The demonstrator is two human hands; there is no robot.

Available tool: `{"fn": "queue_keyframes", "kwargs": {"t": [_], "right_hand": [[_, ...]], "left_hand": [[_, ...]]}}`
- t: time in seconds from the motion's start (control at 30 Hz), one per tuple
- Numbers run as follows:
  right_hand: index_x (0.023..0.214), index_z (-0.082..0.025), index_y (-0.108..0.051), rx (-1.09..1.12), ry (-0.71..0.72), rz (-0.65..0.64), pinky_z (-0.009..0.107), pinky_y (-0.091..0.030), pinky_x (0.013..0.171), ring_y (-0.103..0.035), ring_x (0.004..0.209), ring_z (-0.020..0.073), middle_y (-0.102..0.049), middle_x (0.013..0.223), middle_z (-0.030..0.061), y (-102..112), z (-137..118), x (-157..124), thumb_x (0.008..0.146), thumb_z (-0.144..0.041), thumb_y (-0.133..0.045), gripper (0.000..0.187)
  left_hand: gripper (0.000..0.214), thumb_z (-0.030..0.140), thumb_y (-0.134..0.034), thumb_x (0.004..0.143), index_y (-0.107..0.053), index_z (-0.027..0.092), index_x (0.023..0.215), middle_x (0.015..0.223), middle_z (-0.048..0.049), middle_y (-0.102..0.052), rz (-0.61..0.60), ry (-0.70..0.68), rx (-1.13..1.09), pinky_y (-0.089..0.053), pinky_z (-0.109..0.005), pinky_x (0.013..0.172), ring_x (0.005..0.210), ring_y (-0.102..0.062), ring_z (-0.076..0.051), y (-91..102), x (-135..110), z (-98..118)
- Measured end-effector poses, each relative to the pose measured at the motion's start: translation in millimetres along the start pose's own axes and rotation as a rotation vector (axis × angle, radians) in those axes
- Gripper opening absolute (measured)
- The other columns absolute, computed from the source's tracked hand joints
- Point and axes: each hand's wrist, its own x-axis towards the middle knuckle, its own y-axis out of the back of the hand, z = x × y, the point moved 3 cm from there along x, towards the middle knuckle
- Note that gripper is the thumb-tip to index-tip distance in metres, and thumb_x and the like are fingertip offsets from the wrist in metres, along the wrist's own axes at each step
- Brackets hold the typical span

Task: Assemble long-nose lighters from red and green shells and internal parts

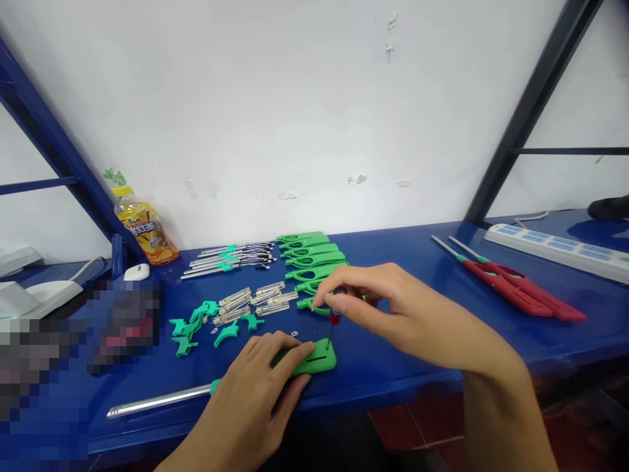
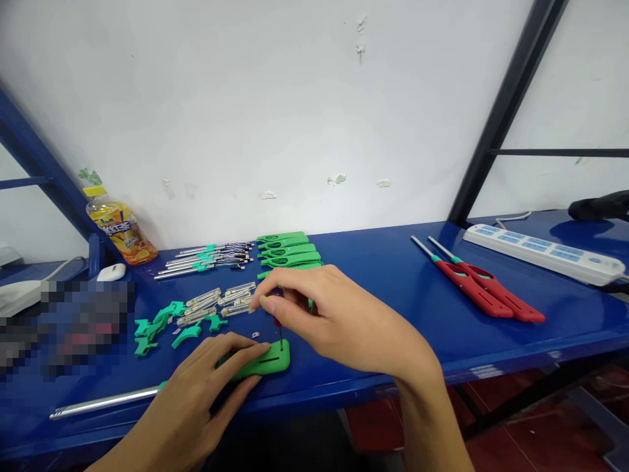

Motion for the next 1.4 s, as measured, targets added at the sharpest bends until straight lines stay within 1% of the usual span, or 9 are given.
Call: {"fn": "queue_keyframes", "kwargs": {"t": [0.13,0.3,0.5,0.7,0.8,0.97,1.13,1.27,1.4], "right_hand": [[0.119,-0.029,-0.078,0.176,0.028,-0.140,0.024,-0.047,0.058,-0.065,0.063,0.0130,-0.068,0.070,-0.0052,-3,2,-1,0.110,-0.040,-0.059,0.024],[0.125,-0.024,-0.075,0.295,0.007,-0.208,0.023,-0.054,0.065,-0.073,0.073,0.0129,-0.080,0.084,-0.0002,-3,3,-2,0.116,-0.042,-0.042,0.038],[0.107,-0.024,-0.079,0.251,-0.049,-0.098,0.026,-0.052,0.065,-0.071,0.072,0.0147,-0.075,0.077,-0.0019,1,5,1,0.106,-0.043,-0.065,0.024],[0.093,-0.025,-0.075,0.126,-0.113,0.053,0.029,-0.051,0.072,-0.070,0.092,0.0196,-0.078,0.102,0.0025,3,8,3,0.097,-0.049,-0.075,0.025],[0.091,-0.024,-0.070,0.151,-0.184,0.080,0.027,-0.049,0.065,-0.068,0.077,0.0158,-0.077,0.091,0.0002,3,12,2,0.097,-0.049,-0.075,0.026],[0.107,-0.030,-0.073,0.163,-0.161,0.117,0.023,-0.038,0.048,-0.053,0.056,0.0094,-0.072,0.081,-0.0069,1,12,5,0.093,-0.047,-0.081,0.024],[0.109,-0.034,-0.083,0.082,-0.069,0.126,0.023,-0.046,0.055,-0.061,0.061,0.0109,-0.078,0.085,-0.0049,0,7,7,0.102,-0.044,-0.070,0.017],[0.120,-0.037,-0.082,0.028,-0.080,0.156,0.025,-0.048,0.056,-0.061,0.058,0.0118,-0.079,0.083,-0.0051,0,7,5,0.103,-0.040,-0.070,0.021],[0.116,-0.037,-0.083,0.018,-0.072,0.144,0.024,-0.050,0.057,-0.062,0.055,0.0099,-0.080,0.089,-0.0056,0,6,3,0.104,-0.041,-0.068,0.020]], "left_hand": [[0.045,0.018,-0.054,0.108,-0.051,0.033,0.151,0.126,-0.0065,-0.067,0.000,-0.007,-0.005,-0.055,-0.048,0.097,0.109,-0.067,-0.028,0.7,0,1],[0.044,0.018,-0.055,0.108,-0.052,0.032,0.149,0.125,-0.0056,-0.067,-0.013,-0.001,-0.005,-0.055,-0.048,0.096,0.108,-0.067,-0.028,0.7,0,1],[0.044,0.019,-0.055,0.109,-0.052,0.032,0.150,0.125,-0.0067,-0.067,0.008,-0.010,0.022,-0.056,-0.049,0.095,0.107,-0.068,-0.028,-0.9,0,0],[0.044,0.020,-0.055,0.109,-0.052,0.032,0.151,0.125,-0.0066,-0.068,0.005,-0.012,0.020,-0.056,-0.048,0.096,0.108,-0.068,-0.028,-0.2,1,0],[0.044,0.019,-0.055,0.109,-0.051,0.032,0.151,0.126,-0.0066,-0.067,0.003,-0.006,0.018,-0.055,-0.047,0.097,0.111,-0.067,-0.028,0.0,0,0],[0.045,0.019,-0.055,0.109,-0.051,0.032,0.151,0.125,-0.0068,-0.067,0.006,-0.014,0.021,-0.055,-0.048,0.096,0.109,-0.067,-0.029,-0.4,0,0],[0.044,0.017,-0.056,0.108,-0.052,0.031,0.150,0.125,-0.0066,-0.067,0.019,-0.020,0.022,-0.056,-0.047,0.094,0.108,-0.068,-0.028,0.5,1,1],[0.044,0.017,-0.056,0.108,-0.052,0.031,0.149,0.125,-0.0065,-0.067,0.016,-0.014,0.024,-0.055,-0.048,0.097,0.108,-0.068,-0.028,-0.1,0,1],[0.044,0.017,-0.056,0.108,-0.052,0.032,0.150,0.125,-0.0063,-0.066,0.009,-0.007,0.022,-0.054,-0.050,0.098,0.109,-0.067,-0.029,-1.0,-1,1]]}}
